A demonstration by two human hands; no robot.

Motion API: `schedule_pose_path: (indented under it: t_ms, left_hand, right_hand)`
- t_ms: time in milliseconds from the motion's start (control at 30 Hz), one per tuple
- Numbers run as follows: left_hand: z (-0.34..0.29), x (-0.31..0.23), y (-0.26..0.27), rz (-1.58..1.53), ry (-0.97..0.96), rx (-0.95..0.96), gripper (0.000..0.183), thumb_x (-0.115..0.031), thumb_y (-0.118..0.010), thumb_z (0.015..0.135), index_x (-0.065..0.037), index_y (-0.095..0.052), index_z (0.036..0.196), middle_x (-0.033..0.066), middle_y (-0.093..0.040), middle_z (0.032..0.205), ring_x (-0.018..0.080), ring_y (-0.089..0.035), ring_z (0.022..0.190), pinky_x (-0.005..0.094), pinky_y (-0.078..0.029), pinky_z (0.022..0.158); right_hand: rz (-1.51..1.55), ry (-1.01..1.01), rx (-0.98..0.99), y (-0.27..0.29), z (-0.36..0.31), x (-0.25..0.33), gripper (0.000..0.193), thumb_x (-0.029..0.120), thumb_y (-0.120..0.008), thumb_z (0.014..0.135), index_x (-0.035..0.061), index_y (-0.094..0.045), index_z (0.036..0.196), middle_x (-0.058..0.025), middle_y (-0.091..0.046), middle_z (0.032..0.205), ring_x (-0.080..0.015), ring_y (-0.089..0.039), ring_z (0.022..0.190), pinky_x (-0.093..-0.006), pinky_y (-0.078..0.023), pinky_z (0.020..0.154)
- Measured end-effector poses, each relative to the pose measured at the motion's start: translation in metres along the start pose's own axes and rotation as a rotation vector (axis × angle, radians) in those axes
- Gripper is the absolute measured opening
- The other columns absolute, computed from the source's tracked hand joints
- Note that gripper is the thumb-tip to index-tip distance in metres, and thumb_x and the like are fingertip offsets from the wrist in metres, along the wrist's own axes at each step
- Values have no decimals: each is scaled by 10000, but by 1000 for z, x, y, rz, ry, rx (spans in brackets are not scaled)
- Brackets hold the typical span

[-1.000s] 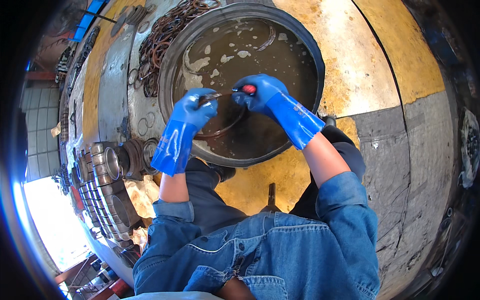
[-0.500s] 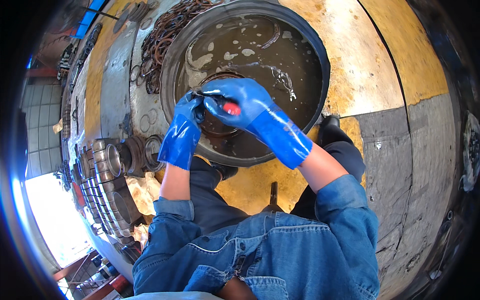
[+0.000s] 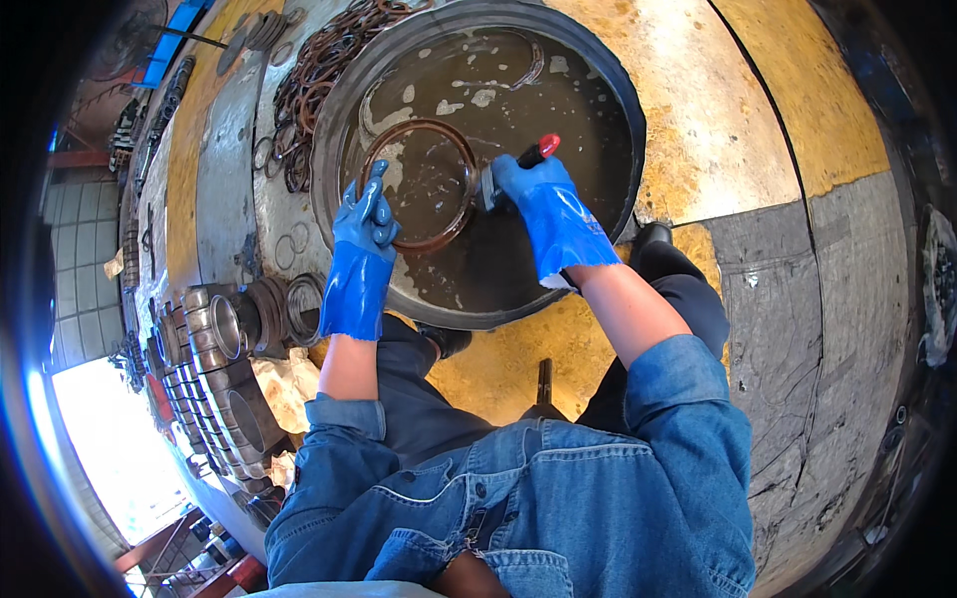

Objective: The person cleans a large metal ring and several smaller components in a basin of dark fluid using a brush.

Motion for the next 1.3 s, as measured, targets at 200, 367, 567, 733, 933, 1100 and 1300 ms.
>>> schedule_pose_path:
  t_ms: [200, 367, 567, 733, 933, 1100, 1300]
  left_hand:
    - [8, -11, 17, 4, 1, -63, 363, -158, -677, 1004, -71, -643, 1355, -27, -539, 665, 62, -408, 481, 212, -286, 407]
    - [5, -4, 17, 70, 76, -24, 368, -187, -660, 1017, -63, -639, 1363, -17, -525, 640, 73, -362, 437, 224, -270, 413]
    - [-5, 5, -8, 72, 124, 110, 372, -168, -630, 1038, -51, -617, 1390, -22, -506, 599, 73, -361, 414, 244, -275, 416]
    - [-4, 1, -1, 21, 58, 122, 418, -134, -600, 1048, -19, -546, 1446, -18, -454, 559, 83, -339, 405, 259, -264, 427]
    - [-3, -6, -4, 38, -37, 131, 432, -117, -605, 1041, -6, -533, 1452, -19, -439, 560, 81, -319, 423, 257, -268, 445]
    - [9, 1, 9, -28, -74, 73, 351, -113, -671, 1003, -39, -637, 1344, -24, -499, 611, 73, -400, 474, 249, -285, 422]
    - [17, -1, 22, 6, -44, 6, 335, -144, -690, 995, -70, -664, 1321, -16, -554, 629, 79, -437, 470, 237, -314, 421]
  right_hand:
    - [-279, 243, 71, 3, -5, 5, 365, 351, -690, 871, 14, -748, 999, -167, -745, 854, -237, -739, 827, -362, -566, 790]
    - [62, 728, 163, 3, -43, 68, 247, 214, -685, 949, 57, -747, 1129, -94, -757, 943, -113, -704, 855, -316, -567, 803]
    - [-160, 960, 3, 8, -41, 71, 259, 263, -713, 918, 139, -765, 1139, -132, -767, 1036, -335, -740, 943, -391, -589, 835]
    - [-319, 642, -53, 11, -32, 58, 292, 380, -685, 904, 181, -771, 1098, -111, -770, 1009, -354, -733, 950, -423, -583, 828]
    - [-366, 146, 169, -7, -27, 21, 406, 419, -674, 869, 30, -753, 956, -212, -744, 895, -356, -737, 887, -425, -566, 812]
    - [-262, 122, 326, -26, -35, 2, 384, 413, -666, 864, 48, -761, 938, -139, -755, 870, -249, -730, 835, -373, -559, 796]
    - [-527, 262, 64, -1, -32, 10, 344, 402, -633, 885, 97, -762, 980, -162, -761, 955, -370, -731, 934, -439, -559, 853]
Point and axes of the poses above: each hand's wrist, its own z-axis towards the middle knuckle, its own y-axis out of the back of the hand, x = y × z, the point moved 4 cm from there along z, towards the middle knuckle
